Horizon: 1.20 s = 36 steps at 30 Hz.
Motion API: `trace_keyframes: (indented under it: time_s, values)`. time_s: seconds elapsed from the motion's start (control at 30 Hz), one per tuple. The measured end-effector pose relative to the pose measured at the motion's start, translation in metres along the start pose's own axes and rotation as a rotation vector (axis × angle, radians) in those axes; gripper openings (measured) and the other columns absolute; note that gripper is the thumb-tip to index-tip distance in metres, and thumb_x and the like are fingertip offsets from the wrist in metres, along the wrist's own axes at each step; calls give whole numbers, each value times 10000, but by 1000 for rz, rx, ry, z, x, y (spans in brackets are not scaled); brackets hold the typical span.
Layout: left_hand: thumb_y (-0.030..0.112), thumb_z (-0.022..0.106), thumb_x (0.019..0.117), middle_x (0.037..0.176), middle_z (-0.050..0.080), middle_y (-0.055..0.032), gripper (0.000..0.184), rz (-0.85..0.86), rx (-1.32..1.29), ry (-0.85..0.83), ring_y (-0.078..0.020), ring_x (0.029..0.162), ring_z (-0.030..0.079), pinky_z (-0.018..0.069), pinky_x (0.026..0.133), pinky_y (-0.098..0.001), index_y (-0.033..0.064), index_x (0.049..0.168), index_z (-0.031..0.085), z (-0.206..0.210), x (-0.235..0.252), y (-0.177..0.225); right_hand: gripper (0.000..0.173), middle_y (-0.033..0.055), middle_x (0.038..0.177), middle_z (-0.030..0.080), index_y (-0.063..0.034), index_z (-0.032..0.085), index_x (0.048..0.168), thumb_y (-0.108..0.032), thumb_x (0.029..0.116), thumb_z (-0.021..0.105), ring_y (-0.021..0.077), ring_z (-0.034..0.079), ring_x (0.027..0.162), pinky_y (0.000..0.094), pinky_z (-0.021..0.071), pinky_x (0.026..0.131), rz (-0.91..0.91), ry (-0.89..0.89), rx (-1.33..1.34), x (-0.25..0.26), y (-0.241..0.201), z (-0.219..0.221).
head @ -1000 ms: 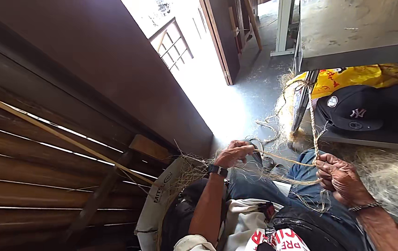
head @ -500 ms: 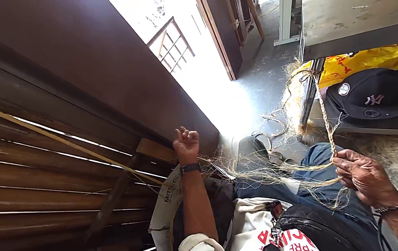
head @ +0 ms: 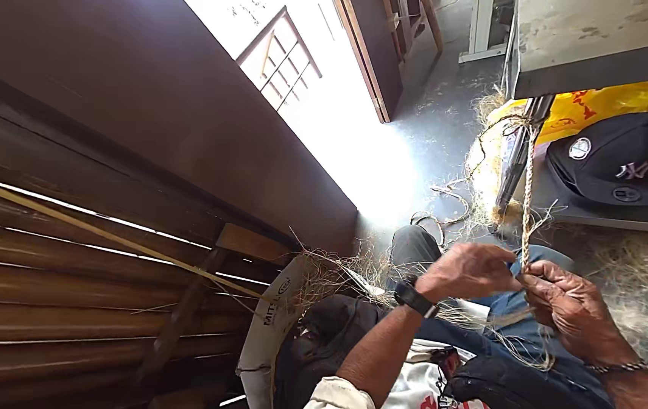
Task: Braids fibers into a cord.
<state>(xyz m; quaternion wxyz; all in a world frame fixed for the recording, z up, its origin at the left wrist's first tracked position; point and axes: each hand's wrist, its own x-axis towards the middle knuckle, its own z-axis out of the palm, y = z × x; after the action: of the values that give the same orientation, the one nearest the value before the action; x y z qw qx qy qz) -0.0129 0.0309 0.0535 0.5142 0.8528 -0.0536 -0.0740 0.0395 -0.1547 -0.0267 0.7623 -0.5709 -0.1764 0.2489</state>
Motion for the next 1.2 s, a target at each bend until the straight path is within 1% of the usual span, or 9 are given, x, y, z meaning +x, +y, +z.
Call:
trace_keyframes:
  time_s: [0.1, 0.2, 0.27, 0.37, 0.53, 0.73, 0.87, 1.0, 1.2]
  values:
    - [73, 702, 920, 810, 701, -124, 209, 5, -39, -11, -183, 733, 669, 554, 736, -389, -77, 1066, 690, 19, 11, -10, 156, -109, 577, 533, -207, 644, 923, -110, 966, 530, -17, 403, 409, 149, 350, 375, 15, 8, 40, -1, 5, 1]
    - [16, 646, 953, 805, 697, -130, 180, -100, -210, -27, -174, 650, 685, 605, 643, -347, -91, 1098, 661, 24, 11, -17, 172, -106, 574, 540, -203, 658, 929, -94, 964, 530, -23, 403, 407, 148, 352, 374, 37, 20, 78, -1, 12, 1]
    - [11, 642, 951, 765, 674, -110, 149, -136, -256, -33, -151, 590, 630, 556, 577, -320, -78, 1068, 666, 23, 11, -24, 175, -99, 561, 510, -191, 658, 937, -85, 965, 523, -19, 380, 401, 151, 335, 365, 74, 26, 104, 0, 17, 3]
    - [26, 627, 939, 728, 634, -75, 116, -102, -253, -29, -118, 600, 570, 494, 595, -309, -66, 997, 668, 23, 10, -38, 181, -96, 565, 506, -182, 655, 983, -71, 966, 513, -14, 369, 398, 154, 328, 362, 130, 43, 123, 0, 22, 6]
    - [37, 579, 956, 772, 632, -100, 185, -75, -215, 12, -138, 667, 585, 505, 666, -327, -93, 1053, 667, 25, 10, -49, 262, -120, 564, 468, -188, 640, 1139, -67, 950, 505, -24, 352, 397, 150, 324, 370, 161, 60, 117, 1, 28, 9]
    - [57, 576, 917, 726, 625, -129, 151, -105, 34, 86, -244, 702, 621, 490, 667, -446, -45, 862, 673, 31, 12, -50, 512, -105, 638, 573, -78, 466, 1457, -19, 948, 471, -30, 375, 411, 151, 338, 387, 154, 70, 27, 2, 31, 11]
    - [73, 618, 879, 711, 630, -121, 96, -93, 176, 100, -275, 686, 641, 502, 622, -496, -1, 852, 673, 31, 12, -47, 424, -91, 697, 637, -70, 499, 1390, -19, 969, 493, -34, 413, 426, 146, 372, 400, 171, 63, -3, 2, 28, 10]
    - [80, 621, 881, 700, 635, -102, 103, -49, 195, 81, -256, 674, 639, 502, 618, -486, 15, 831, 682, 25, 11, -49, 281, -123, 581, 493, -114, 587, 1244, -94, 965, 558, -12, 387, 420, 176, 359, 402, 158, 36, -74, 3, 31, 10]
    - [39, 601, 885, 670, 611, -101, 112, 20, 130, 78, -224, 632, 611, 483, 595, -432, -6, 801, 661, 23, 11, -50, 237, -128, 570, 498, -146, 600, 1200, -89, 977, 545, -24, 388, 417, 159, 354, 397, 211, -25, -3, 6, 30, 3]
